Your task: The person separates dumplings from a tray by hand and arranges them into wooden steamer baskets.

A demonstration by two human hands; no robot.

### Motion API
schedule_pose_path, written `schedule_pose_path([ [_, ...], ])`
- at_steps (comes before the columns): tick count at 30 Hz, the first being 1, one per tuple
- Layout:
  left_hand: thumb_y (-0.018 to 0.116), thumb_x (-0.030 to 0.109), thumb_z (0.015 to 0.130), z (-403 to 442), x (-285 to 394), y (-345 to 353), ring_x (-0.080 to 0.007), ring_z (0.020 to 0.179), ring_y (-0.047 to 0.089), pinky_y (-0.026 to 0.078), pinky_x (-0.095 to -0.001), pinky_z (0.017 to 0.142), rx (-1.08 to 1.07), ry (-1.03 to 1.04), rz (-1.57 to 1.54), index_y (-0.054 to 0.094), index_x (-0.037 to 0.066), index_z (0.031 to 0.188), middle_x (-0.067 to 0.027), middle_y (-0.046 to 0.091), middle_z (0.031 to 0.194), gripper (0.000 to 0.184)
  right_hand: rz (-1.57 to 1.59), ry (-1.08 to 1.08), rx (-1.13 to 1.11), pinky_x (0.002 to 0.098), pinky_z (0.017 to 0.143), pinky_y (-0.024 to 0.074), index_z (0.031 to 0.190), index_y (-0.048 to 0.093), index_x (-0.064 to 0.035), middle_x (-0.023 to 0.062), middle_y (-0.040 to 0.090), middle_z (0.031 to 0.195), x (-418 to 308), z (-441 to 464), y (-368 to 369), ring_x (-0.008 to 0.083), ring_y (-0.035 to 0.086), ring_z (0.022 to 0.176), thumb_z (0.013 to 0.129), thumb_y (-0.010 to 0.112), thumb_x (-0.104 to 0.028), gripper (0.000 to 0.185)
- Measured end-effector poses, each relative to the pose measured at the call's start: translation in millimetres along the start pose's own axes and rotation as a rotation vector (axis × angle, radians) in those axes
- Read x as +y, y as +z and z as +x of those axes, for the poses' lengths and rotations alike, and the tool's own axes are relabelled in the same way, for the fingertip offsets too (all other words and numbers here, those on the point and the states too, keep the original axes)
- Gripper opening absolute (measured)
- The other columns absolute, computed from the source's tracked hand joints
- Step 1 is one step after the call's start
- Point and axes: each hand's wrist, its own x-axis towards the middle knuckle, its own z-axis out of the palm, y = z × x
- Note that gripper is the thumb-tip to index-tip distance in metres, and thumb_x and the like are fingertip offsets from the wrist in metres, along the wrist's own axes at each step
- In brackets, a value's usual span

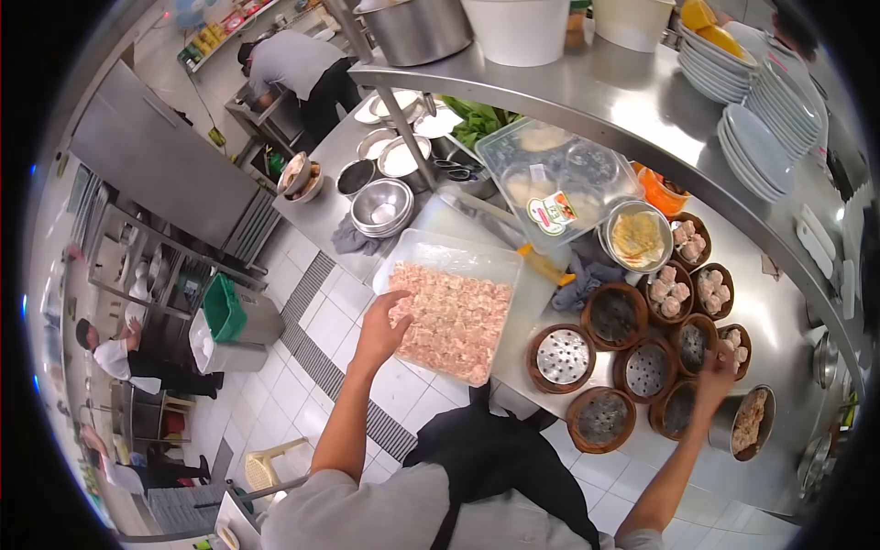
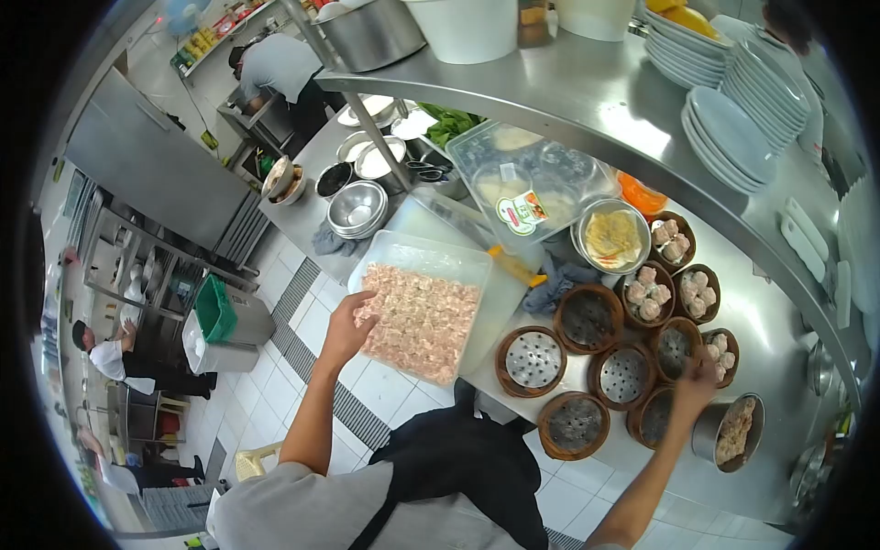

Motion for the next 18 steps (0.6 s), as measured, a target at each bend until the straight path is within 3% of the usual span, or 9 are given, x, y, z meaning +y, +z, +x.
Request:
schedule_pose_path([
  [1, 0.069, 0.006, 0.079, 6, -5, 1, -0.0326, 0.109, 0.059, 0.047, -0.0390, 0.095, 0.003, 0.000, -0.004, 0.060, 0.005, 0.118, -0.0163, 0.059, 0.121, 0.040, 0.199, -0.123, -0.041, 0.0272, 0.074, 0.0501, 0.109, 0.064, -0.0015, 0.0073, 0.067, 0.101, -36, -24, 21, 0.0137, 0.060, 0.079, 0.082, 0.068, -0.003, 0.027],
  [3, 0.070, 0.009, 0.080, 25, -17, 8, -0.0337, 0.114, 0.056, 0.043, -0.0416, 0.099, -0.037, 0.142, 0.030, 0.060, 0.006, 0.120, -0.0172, 0.059, 0.122, 0.041, 0.459, -0.144, -0.482, 0.0293, 0.080, 0.0512, 0.111, 0.064, -0.0017, 0.0075, 0.067, 0.105, -118, -66, 54, 0.0171, 0.064, 0.089, 0.079, 0.070, -0.003, 0.032],
  [4, 0.071, 0.010, 0.079, 36, -22, 17, -0.0345, 0.114, 0.055, 0.042, -0.0420, 0.100, -0.025, 0.204, 0.027, 0.061, 0.007, 0.118, -0.0167, 0.061, 0.118, 0.040, 0.490, -0.161, -0.653, 0.0312, 0.083, 0.0514, 0.113, 0.064, -0.0023, 0.0091, 0.067, 0.108, -161, -89, 69, 0.0179, 0.065, 0.095, 0.078, 0.072, -0.003, 0.036],
  [6, 0.071, 0.014, 0.080, 59, -22, 36, -0.0339, 0.112, 0.056, 0.043, -0.0422, 0.098, -0.051, 0.293, 0.013, 0.062, 0.008, 0.117, -0.0161, 0.062, 0.117, 0.038, 0.384, -0.580, -0.773, 0.0339, 0.085, 0.0507, 0.122, 0.059, -0.0047, 0.0138, 0.065, 0.112, -191, -118, 125, 0.0244, 0.066, 0.096, 0.077, 0.075, -0.013, 0.049],
  [7, 0.071, 0.018, 0.081, 71, -22, 43, -0.0333, 0.111, 0.057, 0.044, -0.0425, 0.096, -0.073, 0.377, 0.020, 0.063, 0.008, 0.115, -0.0154, 0.063, 0.115, 0.037, 0.353, -0.500, -0.980, 0.0372, 0.089, 0.0493, 0.124, 0.057, -0.0045, 0.0171, 0.063, 0.115, -228, -127, 136, 0.0311, 0.063, 0.102, 0.077, 0.075, -0.016, 0.052],
  [8, 0.071, 0.018, 0.081, 84, -23, 51, -0.0333, 0.111, 0.057, 0.044, -0.0425, 0.096, -0.068, 0.380, 0.011, 0.063, 0.008, 0.115, -0.0154, 0.063, 0.115, 0.037, 0.343, -0.696, -0.888, 0.0412, 0.092, 0.0466, 0.125, 0.056, -0.0048, 0.0189, 0.063, 0.116, -243, -136, 167, 0.0350, 0.060, 0.107, 0.076, 0.076, -0.018, 0.054],
  [10, 0.070, 0.026, 0.082, 104, -27, 68, -0.0345, 0.108, 0.058, 0.046, -0.0432, 0.093, -0.234, 0.428, 0.137, 0.065, 0.007, 0.112, -0.0138, 0.064, 0.112, 0.036, 0.290, -0.820, -0.884, 0.0440, 0.096, 0.0430, 0.127, 0.054, -0.0054, 0.0202, 0.062, 0.116, -264, -136, 224, 0.0376, 0.056, 0.111, 0.077, 0.076, -0.027, 0.059],
  [13, 0.066, 0.036, 0.083, 124, -36, 78, -0.0344, 0.104, 0.058, 0.047, -0.0426, 0.091, -0.453, 0.362, 0.403, 0.068, 0.010, 0.110, -0.0127, 0.065, 0.106, 0.037, -0.100, -0.699, -0.965, 0.0422, 0.096, 0.0439, 0.123, 0.060, -0.0063, 0.0188, 0.063, 0.116, -276, -124, 279, 0.0355, 0.057, 0.112, 0.082, 0.069, -0.040, 0.054],
  [18, 0.057, 0.054, 0.086, 134, -42, 86, -0.0323, 0.111, 0.055, 0.042, -0.0556, 0.093, -0.479, 0.309, 0.362, 0.070, 0.018, 0.109, -0.0106, 0.063, 0.112, 0.044, -0.375, -0.680, -1.026, 0.0401, 0.090, 0.0460, 0.116, 0.065, -0.0083, 0.0167, 0.066, 0.110, -283, -102, 301, 0.0336, 0.059, 0.107, 0.078, 0.064, -0.055, 0.060],
])
